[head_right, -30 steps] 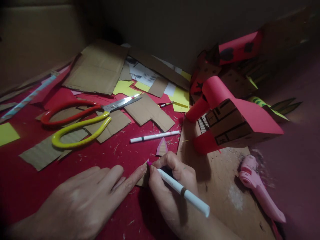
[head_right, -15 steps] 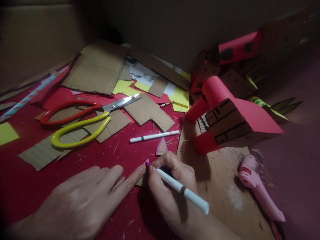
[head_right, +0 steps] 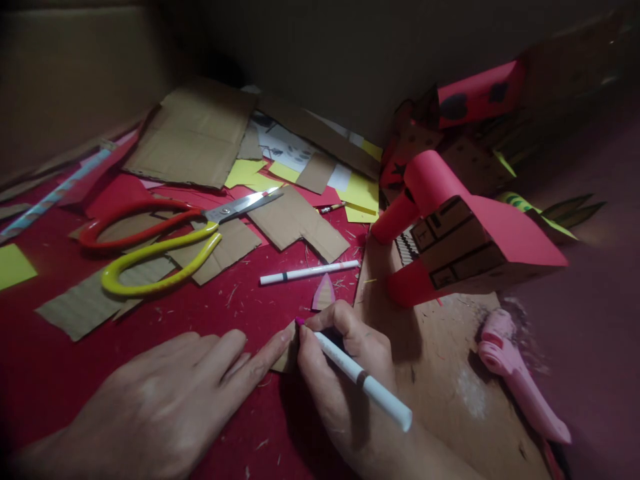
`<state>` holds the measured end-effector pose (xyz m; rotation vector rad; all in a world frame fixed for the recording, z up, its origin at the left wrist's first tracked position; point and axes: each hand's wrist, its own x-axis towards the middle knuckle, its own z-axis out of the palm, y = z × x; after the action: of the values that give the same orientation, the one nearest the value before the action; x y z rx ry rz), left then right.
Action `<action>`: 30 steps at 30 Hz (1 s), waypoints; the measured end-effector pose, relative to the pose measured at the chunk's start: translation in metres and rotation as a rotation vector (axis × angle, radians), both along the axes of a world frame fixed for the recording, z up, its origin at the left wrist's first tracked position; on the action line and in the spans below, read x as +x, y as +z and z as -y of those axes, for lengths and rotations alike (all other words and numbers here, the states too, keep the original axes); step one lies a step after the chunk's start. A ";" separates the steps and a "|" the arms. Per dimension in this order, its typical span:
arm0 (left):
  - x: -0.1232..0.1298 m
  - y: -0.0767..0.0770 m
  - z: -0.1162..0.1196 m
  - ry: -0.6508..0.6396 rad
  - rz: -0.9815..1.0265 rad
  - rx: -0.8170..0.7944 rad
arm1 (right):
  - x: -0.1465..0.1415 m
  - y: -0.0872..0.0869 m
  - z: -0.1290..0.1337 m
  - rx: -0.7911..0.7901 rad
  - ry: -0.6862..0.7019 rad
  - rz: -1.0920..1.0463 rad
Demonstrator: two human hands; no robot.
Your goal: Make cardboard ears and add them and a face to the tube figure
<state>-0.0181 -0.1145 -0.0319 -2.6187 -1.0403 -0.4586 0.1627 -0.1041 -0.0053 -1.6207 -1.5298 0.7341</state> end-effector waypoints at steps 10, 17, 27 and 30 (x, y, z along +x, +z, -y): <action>-0.001 0.007 0.001 0.001 -0.013 -0.048 | -0.001 0.009 0.003 -0.075 -0.051 0.016; 0.000 -0.004 0.000 -0.005 0.087 0.035 | 0.005 0.005 0.000 -0.100 -0.023 -0.011; -0.001 0.010 0.001 -0.002 -0.059 -0.059 | -0.005 0.010 0.002 -0.088 -0.066 0.037; -0.002 0.010 0.001 -0.002 -0.060 -0.073 | -0.003 0.009 0.002 -0.090 -0.058 0.033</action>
<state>-0.0196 -0.1154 -0.0220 -2.6801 -1.0544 -0.3466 0.1594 -0.1057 0.0040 -1.7436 -1.4856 0.7575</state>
